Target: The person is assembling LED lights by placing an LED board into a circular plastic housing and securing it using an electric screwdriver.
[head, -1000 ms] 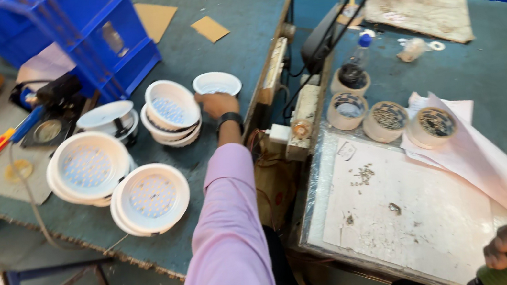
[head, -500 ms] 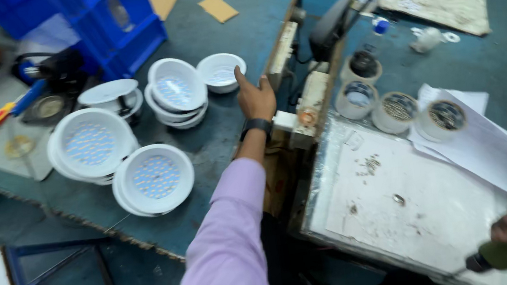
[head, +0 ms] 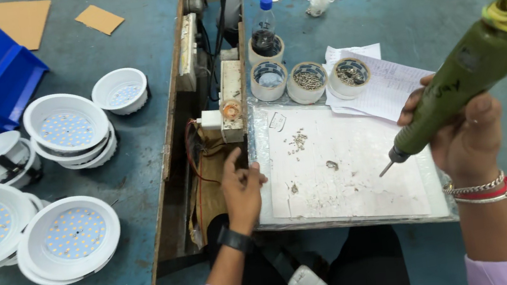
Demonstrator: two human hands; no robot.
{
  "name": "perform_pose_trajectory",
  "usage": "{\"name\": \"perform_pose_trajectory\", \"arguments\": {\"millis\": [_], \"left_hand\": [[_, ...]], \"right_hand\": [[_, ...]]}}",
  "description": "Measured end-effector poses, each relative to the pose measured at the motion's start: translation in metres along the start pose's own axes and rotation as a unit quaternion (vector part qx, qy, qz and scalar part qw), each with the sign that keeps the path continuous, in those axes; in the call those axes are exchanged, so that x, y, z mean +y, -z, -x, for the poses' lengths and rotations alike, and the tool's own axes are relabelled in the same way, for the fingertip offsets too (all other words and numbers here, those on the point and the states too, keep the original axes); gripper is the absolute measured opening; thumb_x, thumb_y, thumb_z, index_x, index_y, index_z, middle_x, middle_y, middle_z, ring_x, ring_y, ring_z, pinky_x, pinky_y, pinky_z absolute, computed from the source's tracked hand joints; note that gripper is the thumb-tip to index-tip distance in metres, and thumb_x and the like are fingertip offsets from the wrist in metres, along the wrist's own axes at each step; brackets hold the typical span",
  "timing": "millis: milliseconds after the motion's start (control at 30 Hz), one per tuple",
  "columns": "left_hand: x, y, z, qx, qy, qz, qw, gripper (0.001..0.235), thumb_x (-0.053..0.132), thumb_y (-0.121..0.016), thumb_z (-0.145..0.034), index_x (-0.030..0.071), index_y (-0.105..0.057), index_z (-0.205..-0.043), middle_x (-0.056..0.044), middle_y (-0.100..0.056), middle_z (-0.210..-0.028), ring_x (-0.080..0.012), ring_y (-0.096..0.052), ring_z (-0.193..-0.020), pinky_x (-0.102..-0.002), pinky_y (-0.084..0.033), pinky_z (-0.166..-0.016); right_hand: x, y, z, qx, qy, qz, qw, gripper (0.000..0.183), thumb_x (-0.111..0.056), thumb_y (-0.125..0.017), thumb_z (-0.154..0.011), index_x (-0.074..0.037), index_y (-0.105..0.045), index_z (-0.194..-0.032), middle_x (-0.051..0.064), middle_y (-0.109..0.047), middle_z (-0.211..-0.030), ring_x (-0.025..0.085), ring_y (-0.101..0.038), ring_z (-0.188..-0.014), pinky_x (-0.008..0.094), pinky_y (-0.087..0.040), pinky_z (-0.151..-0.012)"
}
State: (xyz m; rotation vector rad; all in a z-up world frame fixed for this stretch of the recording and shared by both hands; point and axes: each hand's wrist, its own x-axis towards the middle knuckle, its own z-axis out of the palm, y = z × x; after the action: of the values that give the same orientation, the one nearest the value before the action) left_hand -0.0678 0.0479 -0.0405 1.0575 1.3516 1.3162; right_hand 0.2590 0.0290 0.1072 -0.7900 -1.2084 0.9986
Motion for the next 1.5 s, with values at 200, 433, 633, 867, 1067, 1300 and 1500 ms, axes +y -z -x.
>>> {"name": "perform_pose_trajectory", "arguments": {"millis": [200, 433, 633, 867, 1067, 1300, 1500], "left_hand": [[-0.009, 0.008, 0.026, 0.001, -0.014, 0.012, 1.000, 0.048, 0.015, -0.065, -0.096, -0.003, -0.052, -0.140, -0.005, -0.071, -0.069, -0.0068, -0.062, -0.062, -0.024, -0.052, -0.061], [-0.014, 0.034, 0.038, 0.056, -0.003, 0.011, 0.998, 0.045, 0.015, -0.066, -0.096, -0.003, -0.056, -0.136, -0.004, -0.069, -0.067, -0.0070, -0.062, -0.061, -0.024, -0.050, -0.059], [-0.018, 0.047, 0.049, 0.100, 0.005, 0.024, 0.995, 0.040, 0.013, -0.065, -0.096, -0.001, -0.059, -0.132, -0.002, -0.066, -0.067, -0.0073, -0.064, -0.062, -0.024, -0.055, -0.061], [-0.020, 0.040, 0.041, 0.101, -0.015, 0.014, 0.995, 0.037, 0.012, -0.065, -0.096, 0.000, -0.061, -0.131, -0.003, -0.066, -0.067, -0.0088, -0.065, -0.064, -0.025, -0.053, -0.064], [-0.019, 0.048, -0.003, 0.120, -0.045, -0.009, 0.992, 0.047, 0.011, -0.066, -0.095, 0.004, -0.053, -0.139, -0.006, -0.068, -0.077, -0.0116, -0.066, -0.068, -0.027, -0.054, -0.065], [0.011, 0.075, -0.093, 0.205, -0.113, -0.083, 0.969, 0.064, 0.007, -0.069, -0.089, 0.007, -0.045, -0.149, -0.007, -0.072, -0.094, -0.0170, -0.070, -0.080, -0.031, -0.058, -0.074], [0.018, 0.051, -0.064, 0.183, -0.091, -0.042, 0.978, 0.065, 0.012, -0.070, -0.090, 0.007, -0.043, -0.149, -0.005, -0.071, -0.097, -0.0152, -0.066, -0.086, -0.031, -0.055, -0.079]], "right_hand": [[0.011, -0.001, -0.008, -0.025, 0.064, 0.022, 0.997, 0.068, -0.055, -0.072, -0.107, 0.006, -0.053, -0.130, 0.020, -0.068, -0.114, 0.027, -0.069, -0.104, 0.038, -0.058, -0.098], [0.082, 0.023, 0.029, 0.060, 0.073, 0.123, 0.988, 0.029, -0.005, -0.062, -0.106, 0.010, -0.057, -0.129, 0.019, -0.068, -0.127, 0.024, -0.067, -0.119, 0.035, -0.055, -0.112], [0.151, 0.044, 0.101, 0.162, 0.030, 0.349, 0.923, 0.013, 0.008, -0.066, -0.104, 0.012, -0.068, -0.116, 0.020, -0.071, -0.110, 0.022, -0.070, -0.104, 0.031, -0.055, -0.098], [0.185, 0.064, 0.124, 0.190, 0.005, 0.397, 0.898, 0.010, 0.007, -0.069, -0.103, 0.010, -0.070, -0.113, 0.020, -0.072, -0.107, 0.022, -0.072, -0.105, 0.030, -0.057, -0.099], [0.200, 0.068, 0.125, 0.180, 0.023, 0.402, 0.897, 0.012, 0.008, -0.071, -0.101, 0.010, -0.069, -0.112, 0.020, -0.072, -0.106, 0.022, -0.071, -0.104, 0.031, -0.055, -0.103], [0.224, 0.105, 0.123, 0.146, -0.027, 0.445, 0.883, 0.017, -0.001, -0.072, -0.105, 0.012, -0.066, -0.113, 0.024, -0.069, -0.107, 0.028, -0.069, -0.109, 0.041, -0.053, -0.109], [0.242, 0.126, 0.115, 0.146, -0.057, 0.476, 0.865, 0.024, -0.009, -0.074, -0.103, 0.011, -0.066, -0.112, 0.028, -0.069, -0.105, 0.033, -0.069, -0.107, 0.043, -0.055, -0.103]]}}
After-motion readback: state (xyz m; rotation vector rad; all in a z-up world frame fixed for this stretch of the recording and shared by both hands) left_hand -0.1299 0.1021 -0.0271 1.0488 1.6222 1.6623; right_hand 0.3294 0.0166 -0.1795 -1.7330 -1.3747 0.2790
